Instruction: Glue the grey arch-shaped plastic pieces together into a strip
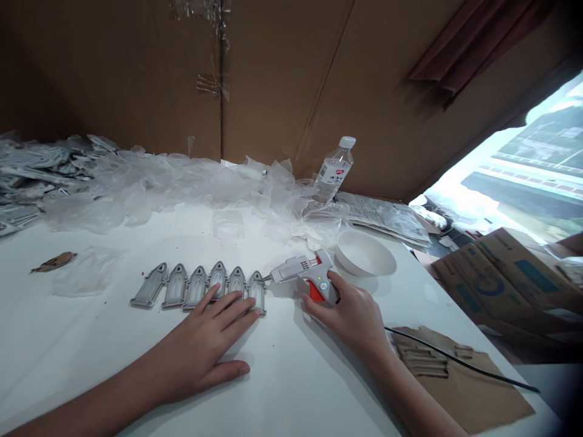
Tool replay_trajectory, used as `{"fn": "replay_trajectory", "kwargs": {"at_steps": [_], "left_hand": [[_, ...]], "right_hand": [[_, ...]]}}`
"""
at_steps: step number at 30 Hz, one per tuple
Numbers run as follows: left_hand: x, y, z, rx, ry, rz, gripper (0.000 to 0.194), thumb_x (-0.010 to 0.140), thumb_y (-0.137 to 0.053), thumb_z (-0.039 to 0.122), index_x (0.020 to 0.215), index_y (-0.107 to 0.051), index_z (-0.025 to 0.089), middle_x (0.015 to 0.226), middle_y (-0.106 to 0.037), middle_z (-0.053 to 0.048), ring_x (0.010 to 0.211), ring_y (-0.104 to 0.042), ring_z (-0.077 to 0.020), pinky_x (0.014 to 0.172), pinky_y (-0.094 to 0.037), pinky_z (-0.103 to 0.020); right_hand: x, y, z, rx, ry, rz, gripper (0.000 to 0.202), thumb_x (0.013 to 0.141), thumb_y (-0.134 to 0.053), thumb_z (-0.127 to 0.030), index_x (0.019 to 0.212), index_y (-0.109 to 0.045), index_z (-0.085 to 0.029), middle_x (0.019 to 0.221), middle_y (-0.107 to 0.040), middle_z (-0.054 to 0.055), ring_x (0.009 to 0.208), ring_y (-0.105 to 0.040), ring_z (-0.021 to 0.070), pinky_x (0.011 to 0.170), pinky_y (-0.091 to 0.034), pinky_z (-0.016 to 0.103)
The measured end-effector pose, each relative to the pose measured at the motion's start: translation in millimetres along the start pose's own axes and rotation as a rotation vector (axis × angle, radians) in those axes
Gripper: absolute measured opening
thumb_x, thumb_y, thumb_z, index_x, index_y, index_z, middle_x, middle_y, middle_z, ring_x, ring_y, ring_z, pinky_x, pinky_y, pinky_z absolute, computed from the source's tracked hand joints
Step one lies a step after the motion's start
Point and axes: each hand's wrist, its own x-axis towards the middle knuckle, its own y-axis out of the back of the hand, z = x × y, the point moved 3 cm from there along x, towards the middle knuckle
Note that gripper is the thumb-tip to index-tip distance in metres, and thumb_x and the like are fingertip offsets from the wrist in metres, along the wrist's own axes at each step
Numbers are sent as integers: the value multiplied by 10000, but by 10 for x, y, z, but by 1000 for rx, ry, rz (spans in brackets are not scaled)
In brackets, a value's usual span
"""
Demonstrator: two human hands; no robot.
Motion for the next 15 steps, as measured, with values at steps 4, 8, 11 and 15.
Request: {"fn": "replay_trajectory", "kwargs": {"at_steps": [4,8,11,15], "left_hand": [[1,6,3,-12,-7,18,640,952,-386,570,1497,-246,264,1511,-348,-36,1389,-303,-291,1160,-208,-543],[2,0,1,-9,-2,3,643,952,-379,578,1497,-245,264,1518,-335,-32,1391,-296,-292,1159,-204,-547],[1,-3,3,-4,-1,-18,647,954,-367,583,1499,-236,260,1529,-313,-28,1396,-284,-291,1158,-200,-550],[-3,-2,4,3,4,-24,640,957,-361,581,1498,-234,262,1532,-308,-23,1399,-277,-288,1161,-191,-548]], "right_hand": [[-1,-12,11,47,14,-12,298,676,-559,-453,692,-372,-221,547,-482,-20,485,-359,126,487,-251,249],[4,-49,42,67,37,-39,266,683,-536,-391,681,-334,-218,547,-452,-31,489,-305,114,499,-229,244],[5,-59,51,78,44,-45,248,686,-526,-372,679,-332,-217,544,-439,-35,493,-296,111,502,-221,244],[-3,-41,36,86,50,-25,259,679,-535,-376,674,-330,-217,534,-427,-36,485,-283,107,493,-225,242]]}}
